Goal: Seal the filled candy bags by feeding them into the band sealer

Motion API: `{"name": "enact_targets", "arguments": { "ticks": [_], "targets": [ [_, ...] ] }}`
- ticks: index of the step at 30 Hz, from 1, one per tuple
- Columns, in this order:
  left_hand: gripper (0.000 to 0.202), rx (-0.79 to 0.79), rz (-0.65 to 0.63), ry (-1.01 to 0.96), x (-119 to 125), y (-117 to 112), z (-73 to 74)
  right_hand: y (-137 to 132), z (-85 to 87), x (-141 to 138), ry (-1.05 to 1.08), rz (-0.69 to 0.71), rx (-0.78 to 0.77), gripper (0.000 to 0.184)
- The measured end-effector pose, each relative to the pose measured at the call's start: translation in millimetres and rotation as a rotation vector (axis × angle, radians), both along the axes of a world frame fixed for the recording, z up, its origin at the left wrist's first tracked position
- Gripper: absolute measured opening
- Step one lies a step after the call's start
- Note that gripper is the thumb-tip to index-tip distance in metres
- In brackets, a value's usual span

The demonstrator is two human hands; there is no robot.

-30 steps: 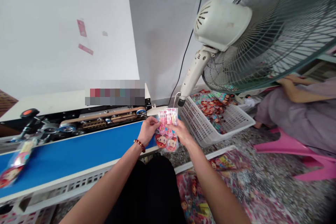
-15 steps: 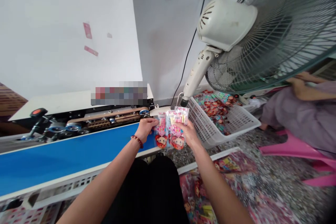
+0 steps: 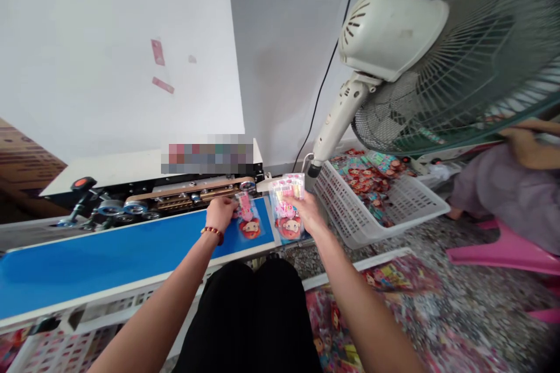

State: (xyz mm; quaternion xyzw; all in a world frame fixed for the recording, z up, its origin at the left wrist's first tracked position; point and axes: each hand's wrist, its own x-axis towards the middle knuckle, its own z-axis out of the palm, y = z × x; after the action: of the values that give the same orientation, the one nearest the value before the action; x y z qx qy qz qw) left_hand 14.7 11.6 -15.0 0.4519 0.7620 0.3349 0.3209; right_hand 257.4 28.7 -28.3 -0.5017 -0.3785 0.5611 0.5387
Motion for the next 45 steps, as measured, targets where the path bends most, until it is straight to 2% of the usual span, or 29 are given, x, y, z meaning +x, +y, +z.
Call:
{"name": "enact_targets", "arguments": {
  "ticks": [3, 4, 6, 8, 10, 12, 15, 18, 20, 23, 27, 30, 34, 36, 39, 42, 45],
  "targets": [
    [0.042, 0.228, 0.142, 0.320, -4, -26, 3.6, 5, -1.4, -7, -0.032, 0.015, -0.015, 0.040],
    [0.043, 0.324, 0.142, 0.381, 2, -33, 4.2, 6, -2.1, -8, -0.039, 0.023, -0.019, 0.040],
    [0.030, 0.380, 0.005, 0.338, 21, -38, 4.6, 7, -3.6, -10, -0.058, 0.036, -0.016, 0.041],
    [0.019, 0.286, -0.182, 0.172, 46, -32, 4.0, 8, -5.0, -11, -0.087, 0.049, 0.005, 0.041],
    [0.019, 0.168, -0.250, 0.055, 68, -18, 2.5, 7, -6.3, -11, -0.118, 0.056, 0.023, 0.040],
    [0.015, 0.120, -0.191, 0.020, 80, -1, 0.2, 5, -7.3, -8, -0.120, 0.079, 0.037, 0.039],
    [0.022, 0.069, -0.091, -0.084, 81, 17, -3.7, 3, -8.4, -3, -0.064, 0.104, 0.021, 0.042],
    [0.021, -0.017, -0.141, -0.274, 74, 22, -5.1, 2, -8.5, 1, -0.036, 0.075, -0.026, 0.047],
    [0.020, -0.020, -0.160, -0.365, 72, 19, -3.2, 1, -7.2, 1, -0.035, 0.065, -0.033, 0.046],
    [0.015, 0.192, -0.117, -0.324, 70, 10, 4.0, -1, -2.9, 3, -0.009, 0.058, -0.010, 0.043],
    [0.019, 0.630, -0.203, -0.075, 65, -9, 15.7, -4, 1.7, 10, 0.077, -0.004, -0.019, 0.042],
    [0.022, 0.746, -0.211, -0.025, 64, -20, 20.3, -6, 1.6, 15, 0.106, -0.061, -0.052, 0.044],
    [0.022, 0.666, -0.166, -0.128, 71, -22, 25.2, -7, 1.7, 18, 0.140, -0.105, -0.067, 0.042],
    [0.023, 0.642, -0.100, -0.267, 75, -19, 31.6, -8, 3.1, 20, 0.164, -0.139, -0.074, 0.040],
    [0.025, 0.579, -0.142, -0.484, 80, -12, 42.2, -8, 5.2, 25, 0.205, -0.201, -0.053, 0.041],
    [0.022, 0.336, -0.201, -0.584, 84, 1, 41.6, -9, 4.7, 32, 0.216, -0.244, -0.020, 0.041],
    [0.017, 0.025, -0.123, -0.475, 85, 16, 26.6, -11, 1.2, 37, 0.200, -0.244, -0.009, 0.041]
  ]
}}
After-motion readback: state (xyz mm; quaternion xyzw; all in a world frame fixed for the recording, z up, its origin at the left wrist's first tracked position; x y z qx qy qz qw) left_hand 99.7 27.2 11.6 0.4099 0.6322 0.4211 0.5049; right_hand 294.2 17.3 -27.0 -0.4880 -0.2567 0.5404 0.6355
